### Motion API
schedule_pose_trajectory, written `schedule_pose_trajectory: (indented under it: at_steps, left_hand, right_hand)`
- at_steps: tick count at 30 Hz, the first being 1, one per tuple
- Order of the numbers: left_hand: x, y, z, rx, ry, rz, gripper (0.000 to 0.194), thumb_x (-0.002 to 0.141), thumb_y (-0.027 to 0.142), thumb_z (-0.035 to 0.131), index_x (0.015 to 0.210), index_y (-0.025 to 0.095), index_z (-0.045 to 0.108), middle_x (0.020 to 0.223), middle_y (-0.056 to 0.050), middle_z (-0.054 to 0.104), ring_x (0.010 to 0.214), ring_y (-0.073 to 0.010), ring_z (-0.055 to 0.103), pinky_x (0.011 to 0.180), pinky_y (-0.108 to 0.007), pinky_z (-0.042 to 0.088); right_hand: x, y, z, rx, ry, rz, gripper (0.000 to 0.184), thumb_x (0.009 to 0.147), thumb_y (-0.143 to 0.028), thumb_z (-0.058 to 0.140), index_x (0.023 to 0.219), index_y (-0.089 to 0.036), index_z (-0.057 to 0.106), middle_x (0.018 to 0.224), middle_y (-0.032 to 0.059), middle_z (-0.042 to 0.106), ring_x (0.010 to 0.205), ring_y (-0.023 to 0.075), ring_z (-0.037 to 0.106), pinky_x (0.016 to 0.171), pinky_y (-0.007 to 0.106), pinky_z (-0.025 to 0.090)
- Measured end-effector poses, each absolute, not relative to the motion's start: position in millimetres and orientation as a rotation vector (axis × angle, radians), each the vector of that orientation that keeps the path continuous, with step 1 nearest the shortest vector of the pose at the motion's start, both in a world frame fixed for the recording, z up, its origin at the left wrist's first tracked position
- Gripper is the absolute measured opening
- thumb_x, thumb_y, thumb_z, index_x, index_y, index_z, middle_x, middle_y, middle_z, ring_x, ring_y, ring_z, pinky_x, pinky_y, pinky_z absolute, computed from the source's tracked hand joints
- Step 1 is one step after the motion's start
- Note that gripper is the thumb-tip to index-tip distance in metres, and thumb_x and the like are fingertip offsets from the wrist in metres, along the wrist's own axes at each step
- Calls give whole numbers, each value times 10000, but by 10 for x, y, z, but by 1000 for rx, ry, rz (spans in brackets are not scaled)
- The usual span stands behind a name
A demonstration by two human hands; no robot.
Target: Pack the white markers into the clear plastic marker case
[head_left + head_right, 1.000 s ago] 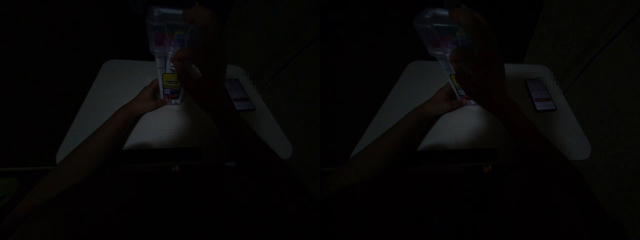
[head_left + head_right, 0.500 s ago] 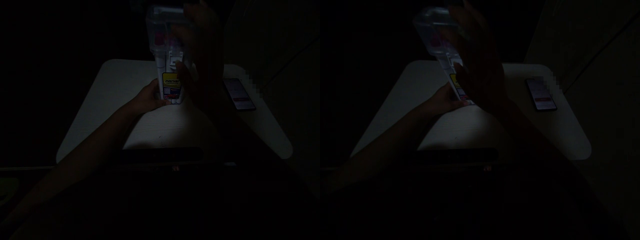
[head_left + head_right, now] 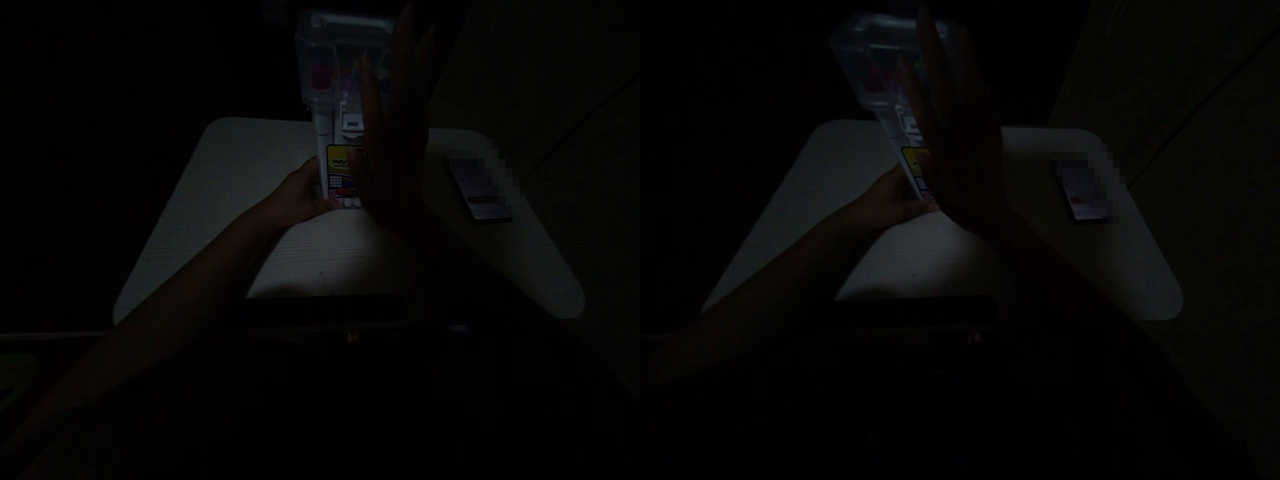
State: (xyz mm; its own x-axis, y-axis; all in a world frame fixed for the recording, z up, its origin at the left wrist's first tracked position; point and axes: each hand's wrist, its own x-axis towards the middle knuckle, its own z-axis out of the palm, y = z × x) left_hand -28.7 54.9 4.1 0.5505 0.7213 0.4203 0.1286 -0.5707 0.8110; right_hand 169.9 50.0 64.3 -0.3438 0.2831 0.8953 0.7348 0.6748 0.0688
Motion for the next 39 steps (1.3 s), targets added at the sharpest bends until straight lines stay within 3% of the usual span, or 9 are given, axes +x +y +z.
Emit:
schedule_pose_trajectory:
  at_steps: [3,12,15,18,20,23,31,36,39]
  left_hand:
    - [-283,553,42,2061,657,1006,880,668,644,847,1347,202,505,1333,-139,650,1289,-371,613,1128,-574,488]
    - [-298,602,5,2135,628,1013,809,722,558,847,1349,200,481,1365,-155,633,1280,-357,623,1123,-569,487]
    - [-307,599,3,2144,626,1003,802,728,544,848,1342,185,477,1377,-171,625,1281,-365,622,1119,-583,487]
    - [-309,583,14,2120,629,1003,812,727,580,838,1351,197,485,1383,-154,622,1310,-381,598,1142,-603,460]
    - [-308,577,21,2109,625,996,826,730,603,827,1369,209,483,1372,-142,627,1325,-387,585,1156,-614,442]
    - [-311,580,24,2117,625,986,860,722,622,824,1391,209,475,1370,-149,626,1343,-396,570,1167,-625,425]
    - [-338,623,-22,2143,642,993,887,702,636,831,1398,213,479,1367,-156,634,1312,-379,601,1150,-611,453]
    - [-331,649,-37,2142,647,973,929,690,671,820,1419,220,462,1354,-155,642,1305,-383,607,1150,-619,448]
    - [-324,648,-37,2136,657,964,952,685,688,814,1439,239,444,1346,-143,639,1331,-392,587,1158,-629,430]
  right_hand:
    - [1626,204,751,-1171,-2021,-436,634,946,-382,331,1556,-246,435,1668,33,373,1624,262,33,1298,588,84]
    - [1514,187,796,-1243,-1968,-533,593,957,-253,362,1527,-100,419,1665,178,348,1607,312,186,1289,592,9]
    - [1599,333,873,-1215,-2034,-671,762,891,-422,517,1570,-108,374,1670,182,334,1573,413,223,1259,634,-46]
    - [1664,311,1044,-1167,-2103,-691,907,879,-666,396,1588,-102,356,1648,223,348,1525,463,294,1213,705,65]
    - [1655,205,1168,-1234,-2142,-621,860,914,-599,312,1611,-95,317,1666,214,298,1539,443,254,1206,691,104]
    - [1591,69,1305,-1424,-2132,-539,758,913,-418,366,1604,-109,341,1660,179,309,1539,418,244,1228,637,54]
    - [1604,279,1420,-1379,-2063,-412,658,1001,-419,406,1559,-70,420,1636,182,370,1546,345,288,1274,529,67]
    - [1644,267,1490,-1241,-2057,-325,763,924,-504,210,1502,-86,480,1604,101,439,1571,291,134,1239,451,70]
    - [1620,196,1560,-1289,-2064,-265,788,896,-502,315,1488,-6,471,1565,111,494,1534,264,337,1241,356,90]
